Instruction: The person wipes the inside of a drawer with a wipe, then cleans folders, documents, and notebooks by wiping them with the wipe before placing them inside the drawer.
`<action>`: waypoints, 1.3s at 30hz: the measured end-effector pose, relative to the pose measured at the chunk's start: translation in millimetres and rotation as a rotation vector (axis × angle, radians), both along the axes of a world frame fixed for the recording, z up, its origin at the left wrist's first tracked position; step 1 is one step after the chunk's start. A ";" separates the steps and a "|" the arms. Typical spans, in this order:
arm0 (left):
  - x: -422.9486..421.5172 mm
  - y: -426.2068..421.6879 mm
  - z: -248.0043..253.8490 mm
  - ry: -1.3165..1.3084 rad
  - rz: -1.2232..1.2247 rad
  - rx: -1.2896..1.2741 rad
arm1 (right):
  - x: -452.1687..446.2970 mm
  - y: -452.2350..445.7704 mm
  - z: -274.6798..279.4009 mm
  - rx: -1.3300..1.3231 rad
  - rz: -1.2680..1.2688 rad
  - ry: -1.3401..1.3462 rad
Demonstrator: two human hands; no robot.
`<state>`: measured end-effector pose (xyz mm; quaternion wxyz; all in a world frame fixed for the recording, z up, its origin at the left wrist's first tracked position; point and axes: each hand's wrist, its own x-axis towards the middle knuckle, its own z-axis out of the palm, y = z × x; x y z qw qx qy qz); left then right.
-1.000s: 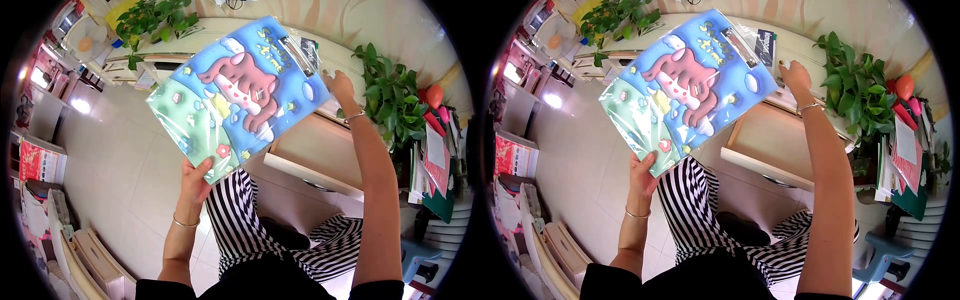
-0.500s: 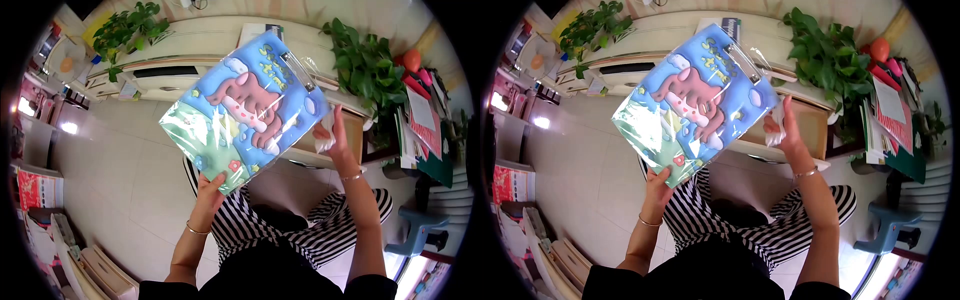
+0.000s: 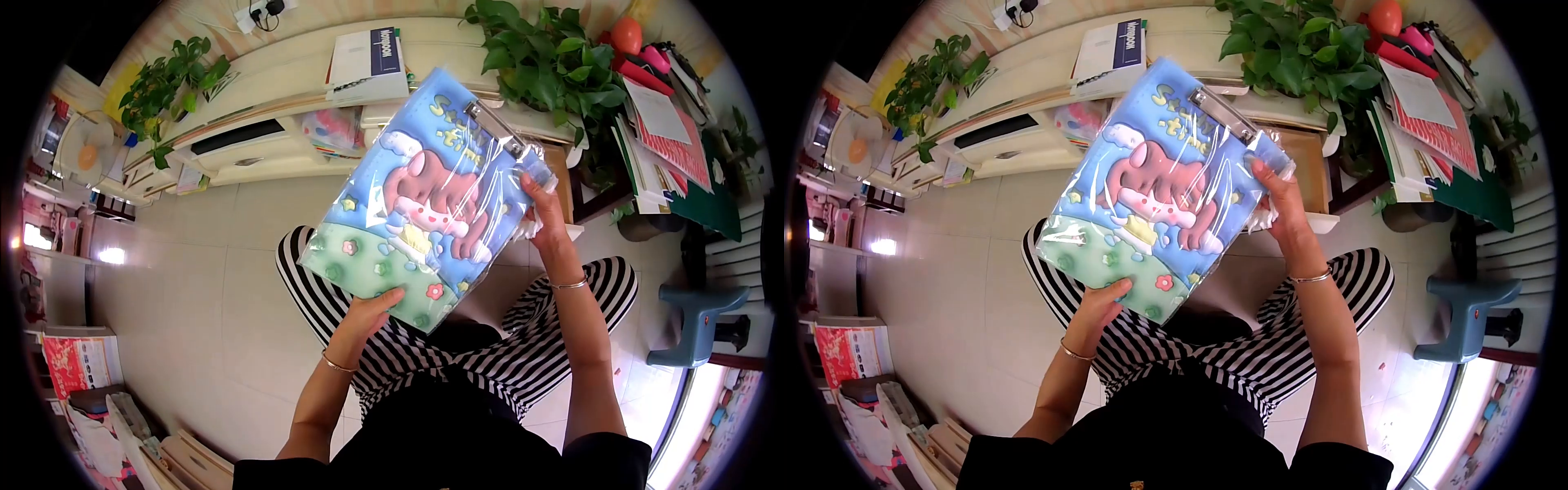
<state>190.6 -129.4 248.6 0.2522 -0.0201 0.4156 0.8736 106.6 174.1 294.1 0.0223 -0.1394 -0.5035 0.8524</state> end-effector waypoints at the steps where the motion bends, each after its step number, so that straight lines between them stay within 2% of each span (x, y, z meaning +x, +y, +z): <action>1: 0.3 0.4 -0.1 0.016 0.010 -0.003 | 3.8 -7.5 8.6 0.049 -0.024 -0.018; 2: 0.9 0.5 -1.8 0.014 0.002 -0.005 | 7.3 -9.1 0.8 0.047 -0.032 -0.021; 5: 6.2 9.1 -8.6 0.014 0.038 0.030 | 26.8 -5.8 -20.6 0.335 0.162 -0.208; 6: 6.8 9.3 -9.7 -0.001 0.047 0.042 | 31.7 -2.1 -25.6 0.331 0.164 -0.211; 8: 7.6 9.1 -12.9 -0.020 0.064 0.055 | 38.7 14.6 -37.8 0.667 0.189 -0.239; 9: 7.4 8.9 -15.2 0.006 0.068 0.065 | 40.1 22.9 -35.4 0.621 0.074 -0.123; 11: 10.9 8.3 -15.6 -0.007 0.065 0.057 | 29.3 24.4 -0.3 0.515 -0.152 -0.150; 12: 11.6 9.7 -11.5 -0.023 0.065 0.050 | 24.9 24.3 14.1 0.600 -0.151 -0.034; 13: 11.9 13.4 -7.8 0.017 0.052 0.051 | 18.2 10.8 26.3 0.527 -0.224 0.148; 15: 13.9 19.6 -7.1 0.054 0.025 0.064 | -7.9 4.3 15.9 0.838 -0.274 0.316; 16: 16.5 22.6 -10.7 0.046 0.024 0.059 | -7.4 -15.8 30.6 0.884 -0.202 0.250; 18: 21.4 32.3 -19.2 0.020 -0.033 0.045 | -11.3 -48.8 21.2 0.905 -0.157 0.274; 19: 21.9 37.3 -16.9 0.037 -0.017 0.024 | -7.1 -64.8 14.5 0.957 -0.124 0.466; 20: 21.7 39.9 -17.0 0.036 -0.009 0.018 | -3.0 -80.0 9.8 1.135 -0.121 0.728; 21: 21.5 41.1 -17.3 0.045 0.011 0.071 | 5.1 -99.5 -7.3 1.096 -0.015 0.860; 22: 21.4 42.1 -17.0 0.055 0.028 0.126 | 27.0 -118.6 3.0 1.254 0.071 0.958; 24: 23.5 40.7 -15.8 0.061 0.069 0.146 | 40.8 -136.0 4.8 1.243 0.235 1.279; 26: 25.6 33.3 -28.1 0.071 -0.031 0.112 | 27.2 -137.6 4.8 1.373 0.192 1.309; 28: 26.6 31.2 -12.5 -0.013 -0.062 0.071 | -16.3 -120.4 9.5 1.540 0.088 1.278; 30: 27.5 30.1 -8.3 -0.051 -0.090 0.091 | -55.8 -92.7 14.5 1.518 0.035 1.088; 32: 30.5 37.9 -7.6 -0.075 -0.061 0.100 | -77.0 -76.9 14.1 1.555 -0.255 0.884; 33: 30.3 36.6 -12.2 -0.036 -0.054 0.093 | -69.0 -74.1 10.7 1.560 -0.250 0.872; 35: 28.6 39.8 -8.8 -0.035 -0.007 0.091 | -34.4 -72.6 5.2 1.463 0.094 1.222; 37: 26.8 34.6 -19.9 -0.045 0.002 0.080 | 22.5 -80.8 -2.8 1.603 0.174 1.211; 38: 23.0 33.9 -24.3 -0.041 0.016 0.066 | 40.2 -74.9 -11.5 1.555 0.238 1.241; 39: 20.6 39.4 -19.4 -0.038 0.047 0.077 | 58.8 -64.6 -13.2 1.560 0.267 1.148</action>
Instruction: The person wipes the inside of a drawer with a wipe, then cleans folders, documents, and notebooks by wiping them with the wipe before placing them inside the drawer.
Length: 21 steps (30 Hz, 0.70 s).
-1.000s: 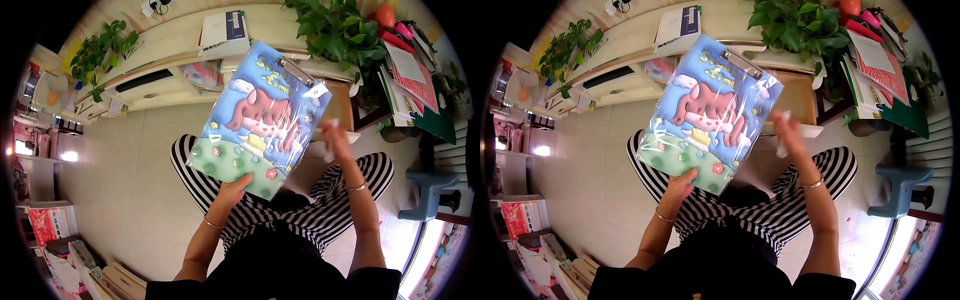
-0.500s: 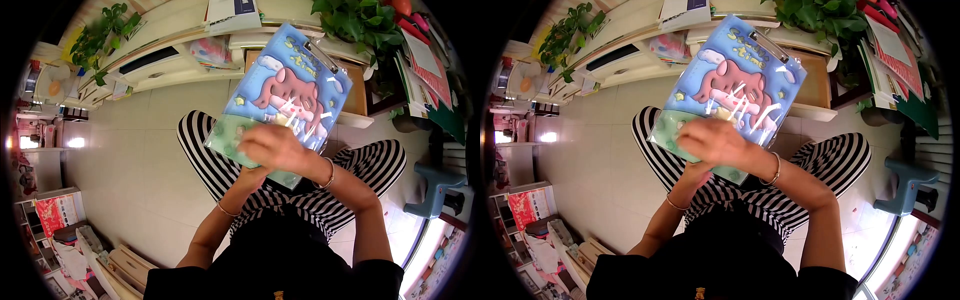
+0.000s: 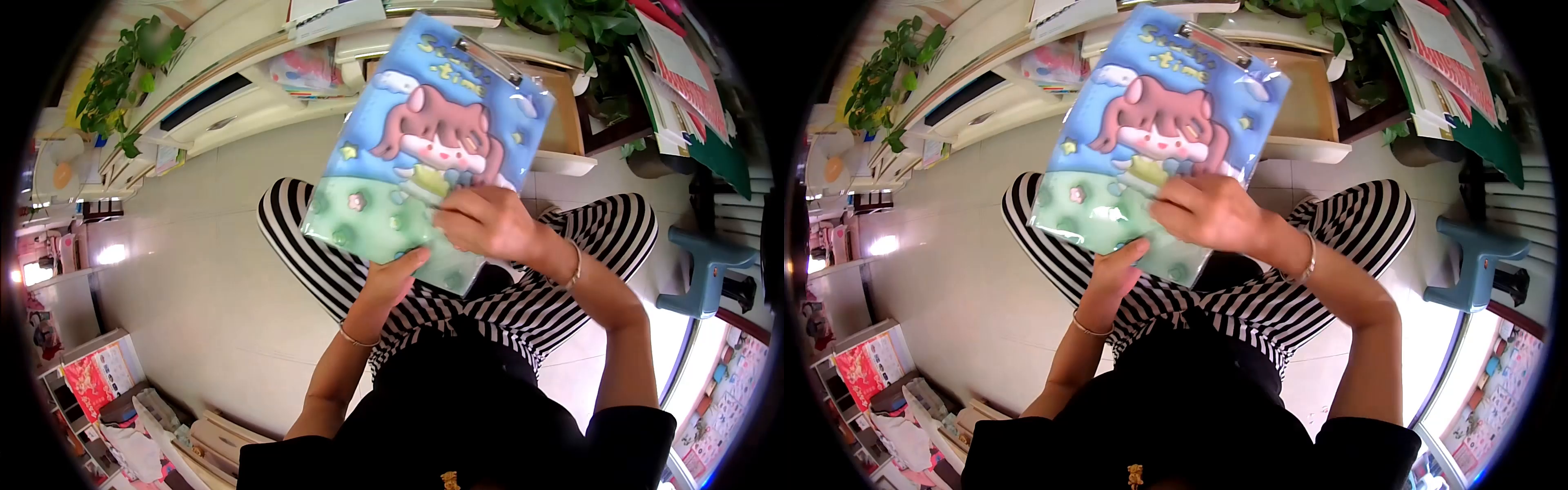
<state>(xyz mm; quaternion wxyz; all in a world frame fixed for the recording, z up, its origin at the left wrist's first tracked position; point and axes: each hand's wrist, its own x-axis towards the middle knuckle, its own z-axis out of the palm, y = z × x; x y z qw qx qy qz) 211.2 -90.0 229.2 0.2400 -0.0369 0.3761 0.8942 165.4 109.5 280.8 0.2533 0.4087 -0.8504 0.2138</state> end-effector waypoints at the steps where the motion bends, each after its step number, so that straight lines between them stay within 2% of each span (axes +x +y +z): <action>1: -2.3 -0.3 0.6 0.005 -0.006 0.008 | 2.0 17.0 -3.2 -0.002 -0.058 -0.038; 2: -4.0 -3.5 2.0 -0.008 -0.010 0.005 | 5.1 36.0 -6.8 -0.006 -0.117 -0.074; 4: -4.2 -7.8 4.2 -0.047 -0.004 -0.046 | -1.8 82.1 -20.2 -0.059 -0.424 -0.102; 5: -3.7 -13.1 -0.4 -0.060 -0.027 -0.021 | -0.1 91.8 -26.4 -0.444 -0.762 -0.429; 7: -2.7 -12.8 0.0 0.000 -0.060 0.050 | -0.9 104.0 -19.3 -0.851 -0.779 -0.789; 9: -2.4 -15.0 -7.4 0.038 -0.088 0.038 | 12.7 95.8 -4.5 -1.330 -0.509 -1.320; 10: -3.5 -14.6 -8.5 0.005 -0.100 0.015 | 15.8 87.3 -8.5 -1.488 -0.360 -1.398; 11: -4.7 -14.4 -10.0 -0.029 -0.112 -0.009 | 14.9 82.9 -16.0 -1.530 -0.252 -1.426; 13: -7.8 -14.9 -14.9 -0.018 -0.127 0.007 | 7.0 74.4 -16.4 -1.603 -0.295 -1.438; 15: -11.1 -10.8 -19.2 0.129 -0.173 -0.251 | 6.6 78.8 -23.5 -1.683 -0.264 -1.387; 17: -18.6 -16.5 -15.5 0.225 -0.195 -0.235 | 4.0 82.8 -23.9 -1.749 -0.231 -1.344; 19: -29.5 -12.6 20.7 0.018 0.176 0.239 | 5.4 95.8 -22.9 -1.807 -0.310 -1.219; 21: -46.8 -36.5 16.7 0.275 0.232 -0.083 | 8.4 106.8 -23.3 -1.780 -0.301 -1.184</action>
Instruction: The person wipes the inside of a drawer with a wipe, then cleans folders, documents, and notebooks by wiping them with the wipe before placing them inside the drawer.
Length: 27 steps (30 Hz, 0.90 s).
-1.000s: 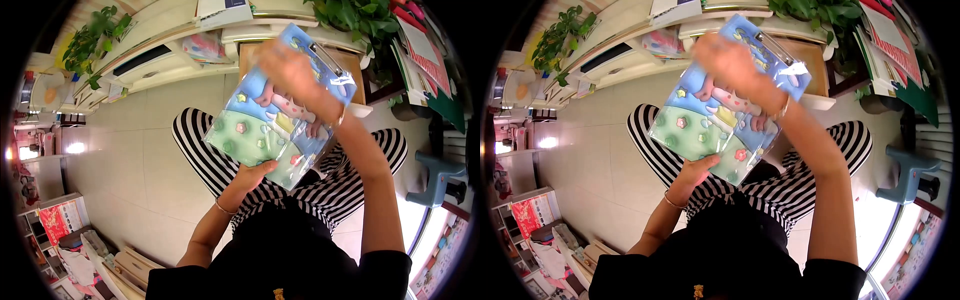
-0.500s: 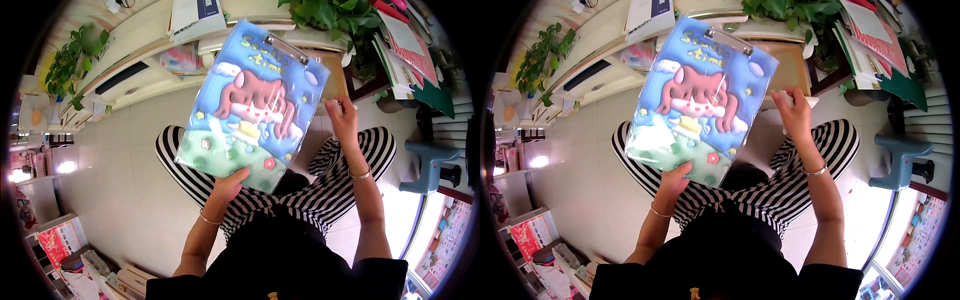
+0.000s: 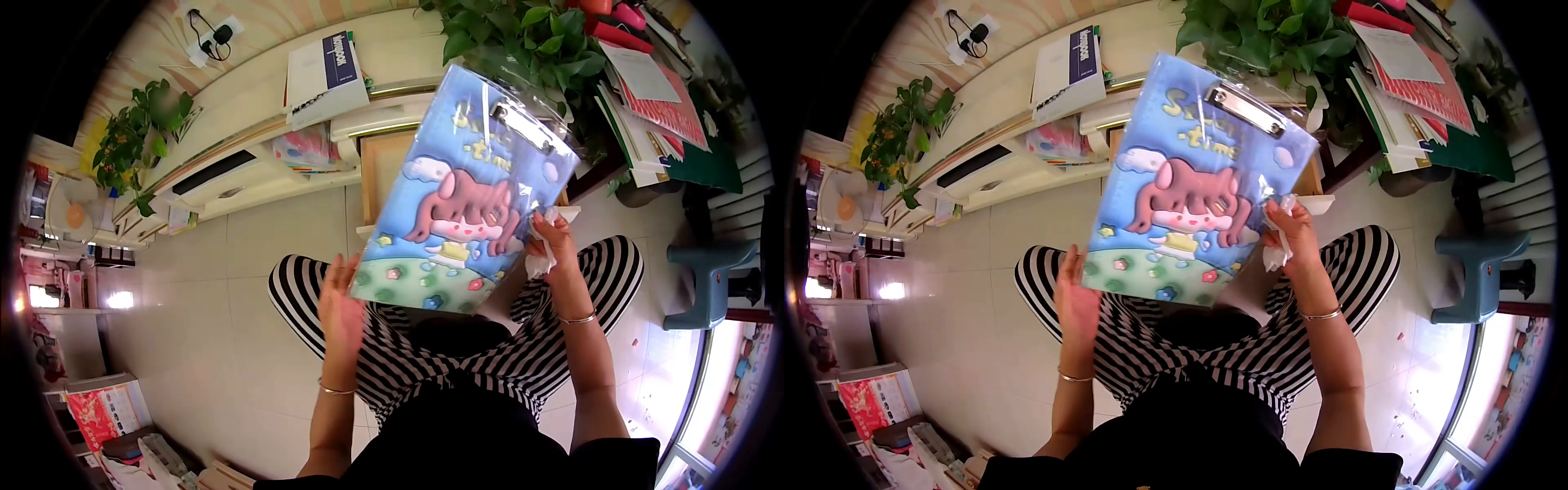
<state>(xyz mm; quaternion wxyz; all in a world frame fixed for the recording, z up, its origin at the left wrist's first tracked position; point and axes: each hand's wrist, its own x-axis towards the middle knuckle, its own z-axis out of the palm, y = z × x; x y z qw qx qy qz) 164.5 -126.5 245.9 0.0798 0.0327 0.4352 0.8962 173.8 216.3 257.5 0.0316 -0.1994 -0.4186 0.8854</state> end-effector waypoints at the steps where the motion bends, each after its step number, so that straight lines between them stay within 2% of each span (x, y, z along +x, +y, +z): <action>1: -7.6 -2.8 10.3 0.040 0.062 -0.227 | 1.2 1.2 3.0 0.054 -0.043 -0.024; 2: -13.7 -2.3 20.2 0.040 0.068 -0.226 | 2.1 1.5 4.3 0.108 -0.084 -0.049; 4: -26.5 0.3 40.4 0.184 -0.061 -0.554 | 3.2 -1.4 4.0 0.126 -0.084 -0.064; 6: -36.9 19.7 49.6 0.265 -0.097 -0.531 | 3.7 -7.3 5.5 0.194 -0.082 -0.078; 8: -47.8 35.5 52.8 0.349 -0.241 -0.585 | 4.6 -11.0 5.8 0.231 -0.063 -0.073; 10: -58.4 46.2 56.2 0.307 -0.160 -0.564 | 4.6 -13.6 3.9 0.264 -0.045 -0.070; 12: -67.1 42.4 52.3 0.226 -0.217 -0.697 | 7.3 -13.8 0.7 0.284 0.027 0.028; 13: -64.6 51.1 48.9 0.182 -0.112 -0.579 | 8.8 -16.5 3.2 0.270 0.015 0.012; 20: -60.1 48.8 36.7 0.143 -0.173 -0.477 | 17.0 -13.7 3.2 0.392 -0.024 0.046; 21: -57.4 51.9 44.8 0.137 -0.179 -0.478 | 19.0 -15.4 7.6 0.430 -0.024 0.056; 23: -50.6 60.2 76.9 0.260 -0.016 -0.278 | 23.1 -17.0 10.4 0.466 -0.026 0.060; 27: -63.1 50.4 113.9 0.370 -0.001 -0.280 | 30.9 -23.4 9.1 0.576 -0.004 0.093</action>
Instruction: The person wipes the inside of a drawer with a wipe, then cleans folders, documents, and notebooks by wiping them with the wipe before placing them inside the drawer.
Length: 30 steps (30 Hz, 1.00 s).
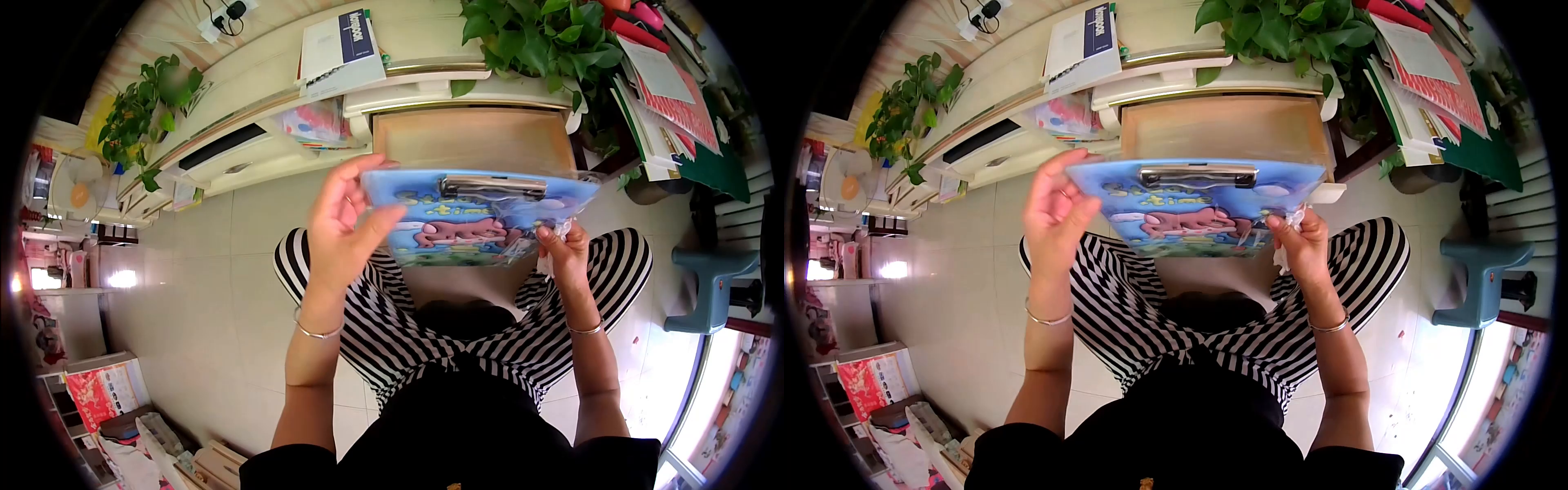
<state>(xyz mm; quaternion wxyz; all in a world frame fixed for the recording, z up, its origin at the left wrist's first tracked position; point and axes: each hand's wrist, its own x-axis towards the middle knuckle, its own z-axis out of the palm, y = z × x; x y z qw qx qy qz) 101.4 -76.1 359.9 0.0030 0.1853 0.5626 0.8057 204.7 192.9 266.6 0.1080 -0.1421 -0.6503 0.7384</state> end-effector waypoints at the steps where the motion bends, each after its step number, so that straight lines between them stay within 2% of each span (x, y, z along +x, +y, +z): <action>1: -8.3 -5.5 2.0 0.098 -0.024 -0.103 | 0.9 -0.2 -0.7 0.041 0.009 0.011; 2: -14.0 -8.7 3.7 0.196 -0.050 -0.205 | 1.9 0.0 -3.7 0.039 0.009 0.006; 5: -19.4 -11.9 5.7 0.094 -0.070 -0.188 | 4.8 -2.1 -12.3 0.081 0.027 0.028; 12: -13.7 -9.0 -3.7 0.086 0.055 -0.200 | 8.6 -7.2 -15.7 0.132 0.007 0.011; 16: -11.0 -8.5 -3.4 0.076 0.035 -0.209 | 9.3 -8.4 -16.9 0.135 -0.003 0.042; 22: -14.4 -16.9 -17.4 0.138 -0.048 -0.141 | 7.2 -9.5 -20.7 0.102 -0.028 -0.006; 24: -18.8 -22.1 -22.2 0.303 -0.201 -0.117 | 4.6 -7.7 -19.5 0.102 -0.012 -0.026; 25: -18.6 -20.8 -21.2 0.306 -0.205 -0.116 | 2.0 -5.7 -16.4 0.020 -0.026 -0.040; 27: -17.7 -16.2 -15.3 0.043 -0.196 0.281 | -5.5 -0.2 -7.2 -0.058 -0.046 -0.049; 29: -23.8 -24.0 -41.9 0.006 -0.264 0.258 | -17.7 8.6 3.5 -0.345 -0.134 -0.033; 30: -23.8 -29.7 -69.3 -0.175 -0.330 0.006 | -20.2 20.9 -4.4 -0.454 -0.055 0.046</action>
